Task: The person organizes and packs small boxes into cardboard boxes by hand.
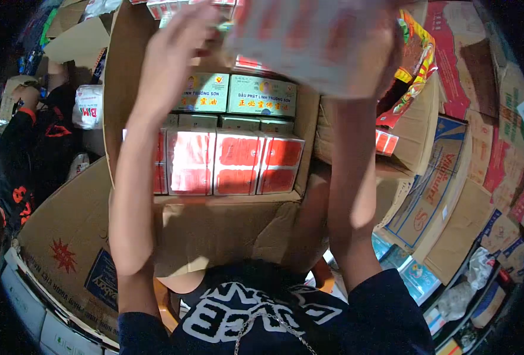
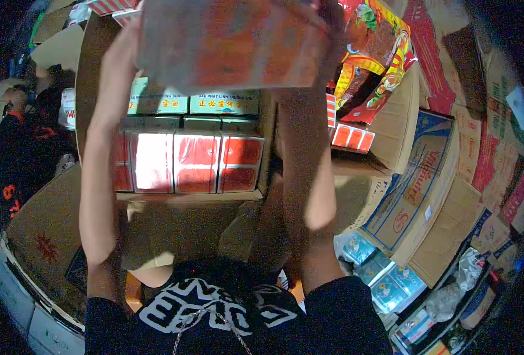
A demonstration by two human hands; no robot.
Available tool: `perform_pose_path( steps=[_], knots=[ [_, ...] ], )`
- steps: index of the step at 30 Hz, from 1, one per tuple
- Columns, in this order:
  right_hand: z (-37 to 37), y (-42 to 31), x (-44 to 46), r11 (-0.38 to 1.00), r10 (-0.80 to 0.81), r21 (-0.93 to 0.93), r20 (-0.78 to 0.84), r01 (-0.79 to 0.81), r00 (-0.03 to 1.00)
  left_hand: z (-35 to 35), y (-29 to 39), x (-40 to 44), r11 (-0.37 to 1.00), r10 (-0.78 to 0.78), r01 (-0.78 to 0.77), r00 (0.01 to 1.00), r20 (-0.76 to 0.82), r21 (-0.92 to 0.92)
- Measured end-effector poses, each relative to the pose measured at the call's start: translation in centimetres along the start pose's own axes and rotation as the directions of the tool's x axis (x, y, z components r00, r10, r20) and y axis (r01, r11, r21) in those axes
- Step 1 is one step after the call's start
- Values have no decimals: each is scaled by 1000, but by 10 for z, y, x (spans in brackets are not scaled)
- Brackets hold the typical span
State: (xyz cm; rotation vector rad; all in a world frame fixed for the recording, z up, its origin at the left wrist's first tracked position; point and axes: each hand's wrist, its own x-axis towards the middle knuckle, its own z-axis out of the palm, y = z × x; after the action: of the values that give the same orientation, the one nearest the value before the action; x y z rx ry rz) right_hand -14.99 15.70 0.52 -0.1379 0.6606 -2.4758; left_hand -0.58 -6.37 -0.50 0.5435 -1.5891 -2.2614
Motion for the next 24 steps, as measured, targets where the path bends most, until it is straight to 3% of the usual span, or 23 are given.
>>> perform_pose_path(
  steps=[1, 2, 3, 5, 6, 8, 10, 13, 17, 20, 24],
  knots=[
    [-8, -2, 6, 900, 38, 424, 145, -97, 989, 2, -6, -3, 882, -11, -19, 998, 60, 470],
    [1, -1, 4, 900, 42, 424, 152, -103, 987, -1, -20, -3, 882, -5, -21, 998, 55, 471],
    [12, -4, -1, 884, 135, 390, 319, -260, 938, -3, -38, 1, 830, 23, -81, 994, 111, 552],
    [33, -7, -6, 811, 302, 239, 610, -534, 732, -5, -56, 3, 770, 56, -148, 985, 166, 621],
    [31, -9, -5, 811, 305, 234, 614, -537, 728, -6, -59, -1, 689, 16, -140, 984, 179, 711],
    [16, -12, -4, 760, 163, 433, 593, -484, 788, -8, -64, -6, 495, -75, -130, 979, 191, 859],
    [21, -10, -5, 718, 94, 527, 574, -454, 814, -11, -66, -4, 481, -86, -142, 974, 208, 865],
    [32, -17, -11, 538, -48, 775, 421, -332, 906, -11, -72, 0, 455, -106, -176, 963, 249, 873],
    [40, -28, -8, 701, 29, 682, 262, -206, 965, -8, -86, -2, 440, 55, -303, 949, 311, 845],
    [42, -26, -7, 800, 53, 567, 265, -200, 963, -1, -85, -4, 591, 39, -341, 917, 397, 731],
    [41, -22, -5, 942, 103, 294, 213, -164, 972, 2, -88, -7, 492, 67, -434, 883, 464, 755]
  ],
)
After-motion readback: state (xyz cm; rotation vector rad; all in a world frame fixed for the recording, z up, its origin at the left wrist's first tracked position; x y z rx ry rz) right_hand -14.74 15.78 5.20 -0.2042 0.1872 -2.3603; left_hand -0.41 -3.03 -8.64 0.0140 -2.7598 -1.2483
